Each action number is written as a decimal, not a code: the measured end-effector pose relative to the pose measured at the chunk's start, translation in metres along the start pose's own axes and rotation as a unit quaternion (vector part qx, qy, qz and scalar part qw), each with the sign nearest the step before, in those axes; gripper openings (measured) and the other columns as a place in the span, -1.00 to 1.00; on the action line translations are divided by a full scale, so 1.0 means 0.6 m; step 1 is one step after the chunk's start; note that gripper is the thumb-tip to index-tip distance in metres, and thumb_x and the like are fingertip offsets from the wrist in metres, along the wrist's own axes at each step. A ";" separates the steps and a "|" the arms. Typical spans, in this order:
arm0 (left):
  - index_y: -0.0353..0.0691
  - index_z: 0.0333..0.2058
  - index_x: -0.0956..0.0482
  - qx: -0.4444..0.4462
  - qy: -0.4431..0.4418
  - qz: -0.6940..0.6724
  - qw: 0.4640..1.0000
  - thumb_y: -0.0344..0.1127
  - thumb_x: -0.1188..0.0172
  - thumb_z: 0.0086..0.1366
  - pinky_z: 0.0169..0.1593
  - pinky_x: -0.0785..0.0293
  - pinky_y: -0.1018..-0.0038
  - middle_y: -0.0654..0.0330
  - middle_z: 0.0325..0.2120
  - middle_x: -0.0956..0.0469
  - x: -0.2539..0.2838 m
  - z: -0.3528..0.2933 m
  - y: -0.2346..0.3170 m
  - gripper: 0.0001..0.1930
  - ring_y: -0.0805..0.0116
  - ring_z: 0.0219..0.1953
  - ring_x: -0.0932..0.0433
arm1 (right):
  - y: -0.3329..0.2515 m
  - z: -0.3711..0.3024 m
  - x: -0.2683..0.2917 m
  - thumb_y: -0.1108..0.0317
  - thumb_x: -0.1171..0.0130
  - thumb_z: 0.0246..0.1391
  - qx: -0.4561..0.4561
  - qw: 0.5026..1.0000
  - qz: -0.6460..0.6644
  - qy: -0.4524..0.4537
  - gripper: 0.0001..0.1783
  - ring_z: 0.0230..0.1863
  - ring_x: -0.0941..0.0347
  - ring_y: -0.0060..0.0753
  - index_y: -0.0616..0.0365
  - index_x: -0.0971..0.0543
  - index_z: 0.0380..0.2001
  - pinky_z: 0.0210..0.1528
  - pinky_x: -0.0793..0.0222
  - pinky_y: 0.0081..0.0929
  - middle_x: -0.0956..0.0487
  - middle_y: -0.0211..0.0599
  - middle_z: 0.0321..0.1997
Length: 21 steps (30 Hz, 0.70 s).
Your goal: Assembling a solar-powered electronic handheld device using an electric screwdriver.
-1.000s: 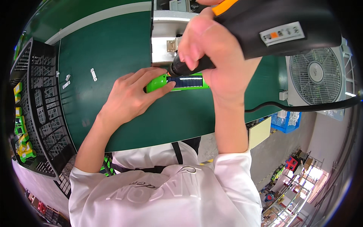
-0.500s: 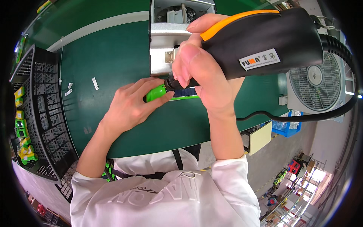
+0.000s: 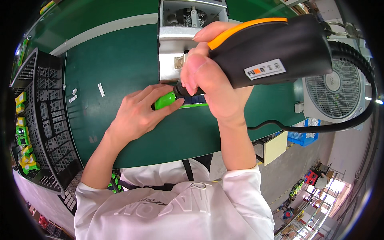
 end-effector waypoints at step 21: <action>-0.26 -0.25 -0.30 0.057 0.023 -0.091 0.994 -0.34 -0.37 0.06 -0.44 -0.52 0.39 0.18 -0.17 -0.59 -0.007 0.005 -0.002 -0.60 0.22 -0.38 -0.60 | -0.029 -0.033 0.012 0.40 0.09 0.17 -0.001 0.992 -0.026 -0.121 -0.67 -0.65 -0.18 -0.53 0.12 -0.26 0.02 -0.51 -0.23 -0.46 -0.32 -0.42 -0.60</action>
Point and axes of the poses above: each hand's wrist, its own z-axis towards the middle knuckle, its own x-axis out of the back of the hand, y = z × x, the point moved 1 cm from there along z, towards the middle knuckle
